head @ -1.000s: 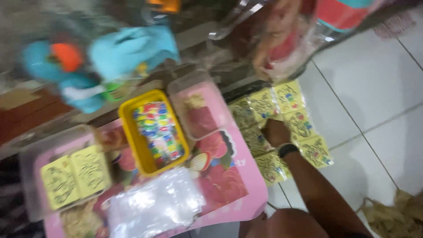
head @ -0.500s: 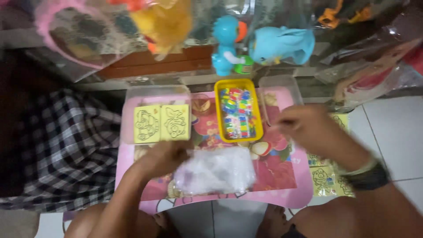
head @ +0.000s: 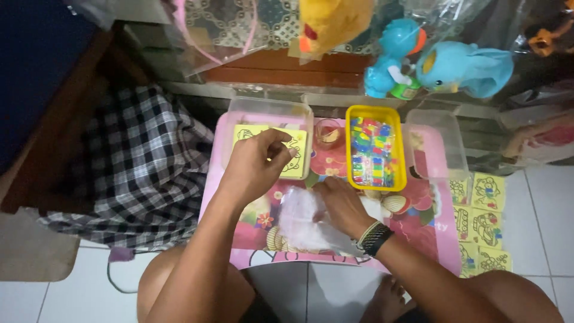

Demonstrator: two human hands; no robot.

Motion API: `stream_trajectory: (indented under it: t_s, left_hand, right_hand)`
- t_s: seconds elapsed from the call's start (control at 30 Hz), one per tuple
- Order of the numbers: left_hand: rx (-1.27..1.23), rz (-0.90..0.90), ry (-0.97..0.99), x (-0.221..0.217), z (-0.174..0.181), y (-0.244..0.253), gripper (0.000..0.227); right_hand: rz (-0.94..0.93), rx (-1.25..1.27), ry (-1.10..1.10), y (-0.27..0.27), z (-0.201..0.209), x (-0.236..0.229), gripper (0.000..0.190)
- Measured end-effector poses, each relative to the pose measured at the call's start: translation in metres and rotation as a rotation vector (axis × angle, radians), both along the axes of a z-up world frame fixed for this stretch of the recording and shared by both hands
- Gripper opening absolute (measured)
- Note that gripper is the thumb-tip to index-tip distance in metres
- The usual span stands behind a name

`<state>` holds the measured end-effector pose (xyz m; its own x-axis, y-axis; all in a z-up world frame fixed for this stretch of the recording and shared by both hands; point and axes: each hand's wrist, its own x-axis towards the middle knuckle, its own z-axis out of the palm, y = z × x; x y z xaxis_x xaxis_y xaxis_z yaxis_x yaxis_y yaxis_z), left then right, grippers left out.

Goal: The person is creating sand art by peeling off adhesive sections of a card and applying colored sand from a tray.

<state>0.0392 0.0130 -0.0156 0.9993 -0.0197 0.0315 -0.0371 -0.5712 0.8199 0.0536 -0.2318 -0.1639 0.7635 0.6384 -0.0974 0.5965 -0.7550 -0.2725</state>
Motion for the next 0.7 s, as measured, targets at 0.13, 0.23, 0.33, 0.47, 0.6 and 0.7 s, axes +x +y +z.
stream_trajectory:
  t_s: [0.13,0.23,0.33,0.47,0.6,0.7]
  left_hand:
    - [-0.054,0.024,-0.040,-0.005,0.006,0.004,0.026]
    - [-0.066,0.048,-0.037,-0.011,0.010,0.004,0.025]
    - [-0.059,0.068,-0.039,-0.015,0.011,0.003,0.025]
    - [-0.025,0.089,-0.037,-0.018,0.011,0.001,0.024]
    - [-0.078,0.113,0.064,-0.023,0.020,-0.008,0.029]
    - [-0.289,0.066,0.102,-0.025,0.019,-0.021,0.042]
  right_hand:
    - [-0.032,0.057,-0.045,-0.001,0.001,0.003,0.045]
    - [-0.062,0.102,-0.040,0.001,0.021,-0.005,0.023]
    - [-0.069,0.157,-0.052,-0.003,0.036,-0.012,0.014]
    - [-0.083,0.269,-0.063,-0.008,0.057,-0.018,0.019]
    - [-0.157,0.387,-0.007,-0.017,0.086,-0.022,0.021]
    - [-0.347,0.662,0.220,-0.025,0.108,-0.020,0.012]
